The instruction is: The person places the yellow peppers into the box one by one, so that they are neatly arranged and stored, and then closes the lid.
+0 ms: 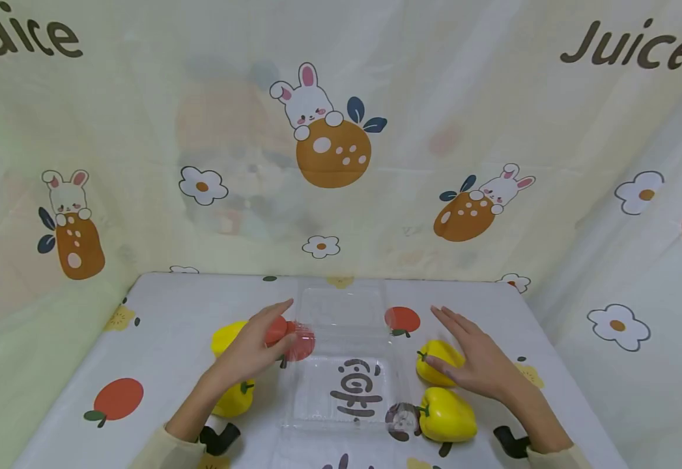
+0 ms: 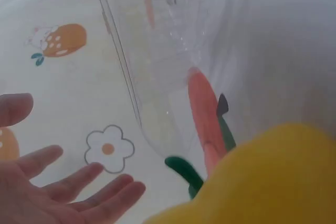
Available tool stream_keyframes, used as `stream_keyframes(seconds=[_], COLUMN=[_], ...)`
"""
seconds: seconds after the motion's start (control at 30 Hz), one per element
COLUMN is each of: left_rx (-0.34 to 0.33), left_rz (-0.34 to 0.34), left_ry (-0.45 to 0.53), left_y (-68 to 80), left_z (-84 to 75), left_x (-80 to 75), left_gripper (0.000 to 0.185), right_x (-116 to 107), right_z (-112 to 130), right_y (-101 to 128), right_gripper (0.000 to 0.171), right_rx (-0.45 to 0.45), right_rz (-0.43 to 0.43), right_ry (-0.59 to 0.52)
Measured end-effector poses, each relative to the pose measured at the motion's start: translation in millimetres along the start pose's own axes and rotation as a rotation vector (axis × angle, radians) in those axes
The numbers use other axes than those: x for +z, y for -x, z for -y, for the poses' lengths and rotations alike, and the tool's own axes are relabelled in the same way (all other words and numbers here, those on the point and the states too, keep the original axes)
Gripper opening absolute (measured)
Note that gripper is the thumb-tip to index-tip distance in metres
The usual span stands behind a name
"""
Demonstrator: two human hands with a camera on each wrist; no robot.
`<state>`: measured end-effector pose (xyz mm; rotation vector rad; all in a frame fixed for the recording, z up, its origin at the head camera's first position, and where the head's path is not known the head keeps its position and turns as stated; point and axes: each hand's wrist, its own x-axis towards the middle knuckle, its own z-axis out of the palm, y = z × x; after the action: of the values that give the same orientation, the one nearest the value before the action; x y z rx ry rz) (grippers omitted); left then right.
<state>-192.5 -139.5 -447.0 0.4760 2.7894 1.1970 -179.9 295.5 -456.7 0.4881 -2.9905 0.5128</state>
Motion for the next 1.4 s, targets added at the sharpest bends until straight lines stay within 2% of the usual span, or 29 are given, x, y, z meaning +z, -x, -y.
stream_keyframes(seconds=[0.13, 0.37, 0.57, 0.77, 1.03, 1.23, 1.4], left_rx=[-0.033, -0.147, -0.247, -0.315, -0.36, -0.382, -0.418], left_rz=[0.02, 0.07, 0.117, 0.146, 0.119, 0.063, 0.029], left_ry=[0.062, 0.244, 0.321, 0.408, 0.506, 0.68, 0.691], left_y=[5.4, 14.0, 13.9, 13.9, 16.4, 16.9, 15.4], left_z=[-0.6, -1.7, -2.0, -2.0, 3.2, 4.5, 7.6], left_x=[3.5, 6.1, 8.3, 13.1, 24.3, 31.5, 36.2], left_gripper=[0.068, 0.063, 0.064, 0.067, 0.069, 0.064, 0.066], right_x=[0, -2, -5, -7, -8, -7, -7], right_z=[-1, -4, -5, -7, -11, -14, -16], right_y=[2, 7, 11, 16, 22, 25, 27], right_gripper=[0.092, 0.089, 0.086, 0.079, 0.077, 0.075, 0.072], right_rx=[-0.004, -0.003, 0.0, -0.017, -0.018, -0.025, -0.041], right_rz=[-0.003, -0.009, -0.02, -0.05, -0.072, -0.088, -0.108], right_ry=[-0.009, -0.032, -0.066, -0.09, -0.108, -0.123, -0.128])
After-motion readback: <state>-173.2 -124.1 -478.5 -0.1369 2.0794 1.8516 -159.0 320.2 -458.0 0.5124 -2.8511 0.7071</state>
